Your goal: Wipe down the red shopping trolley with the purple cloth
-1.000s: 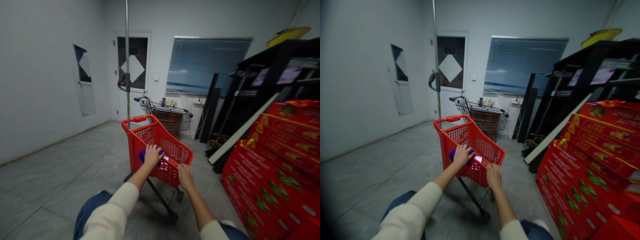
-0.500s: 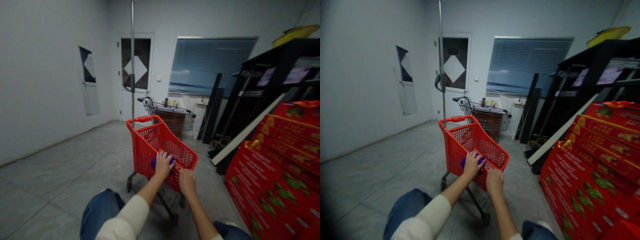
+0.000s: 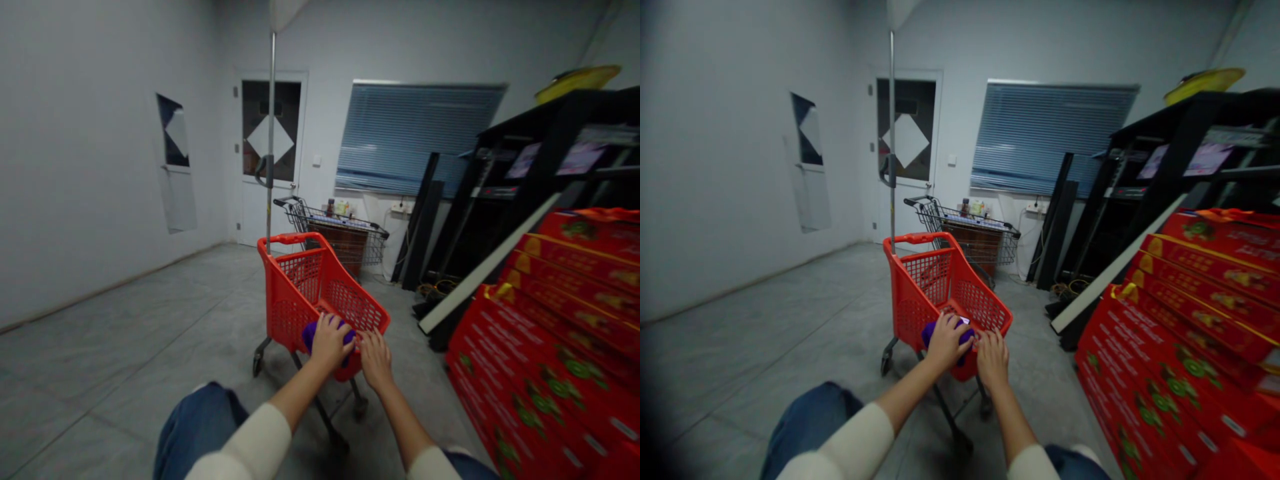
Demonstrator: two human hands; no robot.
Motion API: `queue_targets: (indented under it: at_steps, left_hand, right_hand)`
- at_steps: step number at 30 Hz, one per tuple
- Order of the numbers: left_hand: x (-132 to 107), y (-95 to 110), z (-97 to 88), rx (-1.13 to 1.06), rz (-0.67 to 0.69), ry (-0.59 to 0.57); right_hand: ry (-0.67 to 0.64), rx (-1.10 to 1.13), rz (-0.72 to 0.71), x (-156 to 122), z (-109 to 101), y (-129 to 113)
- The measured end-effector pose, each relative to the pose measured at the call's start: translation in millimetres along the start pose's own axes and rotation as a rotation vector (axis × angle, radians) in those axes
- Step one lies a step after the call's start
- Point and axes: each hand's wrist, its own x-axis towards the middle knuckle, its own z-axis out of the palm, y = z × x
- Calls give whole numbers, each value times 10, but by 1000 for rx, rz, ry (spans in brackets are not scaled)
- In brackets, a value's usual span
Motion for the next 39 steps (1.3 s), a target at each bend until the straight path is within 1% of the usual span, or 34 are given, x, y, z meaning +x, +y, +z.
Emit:
queue_targets:
  at_steps: [2,4,6,10,12,13,15,18,21,23,25,27,29,31,36,39]
  left_hand:
    - [-29,44,15,-6,29,-8]
    - [7,-29,-21,-2,59,-39]
    - [109,-209,-100,19,61,-77]
    - [370,-643,-284,78,-27,-110]
    - [440,-745,-329,107,-71,-110]
    - [446,-746,-332,120,-90,-103]
    - [396,-651,-296,131,-106,-82]
    - [210,-348,-170,92,-73,-54]
    - [15,-56,-37,43,-34,-15]
    - [-51,33,10,14,5,-15]
    - [-46,18,12,-7,40,-33]
    - [10,-75,-22,-12,40,-44]
    - [85,-206,-70,-15,19,-41]
    - [150,-343,-111,-33,28,-46]
    - [242,-683,-138,-87,74,-92]
    - [289,-879,-154,-92,80,-131]
  right_hand:
    - [-5,14,16,-13,2,-14]
    - [-6,25,30,-19,-1,-25]
    - [-1,31,43,-20,9,-33]
    - [34,10,51,-17,82,-58]
    - [47,3,45,-17,128,-77]
    - [52,3,46,-18,151,-86]
    - [69,3,48,-21,190,-103]
    - [106,-9,41,-26,224,-117]
    - [115,-34,40,-27,197,-110]
    - [86,-50,40,-25,132,-99]
    - [40,-51,34,-22,33,-92]
    - [0,-43,17,-22,-84,-101]
    - [-23,-39,9,-28,-195,-134]
    - [-33,-46,22,-41,-280,-191]
    - [-47,-70,75,-109,-365,-410]
    - [-75,-56,53,-100,-412,-502]
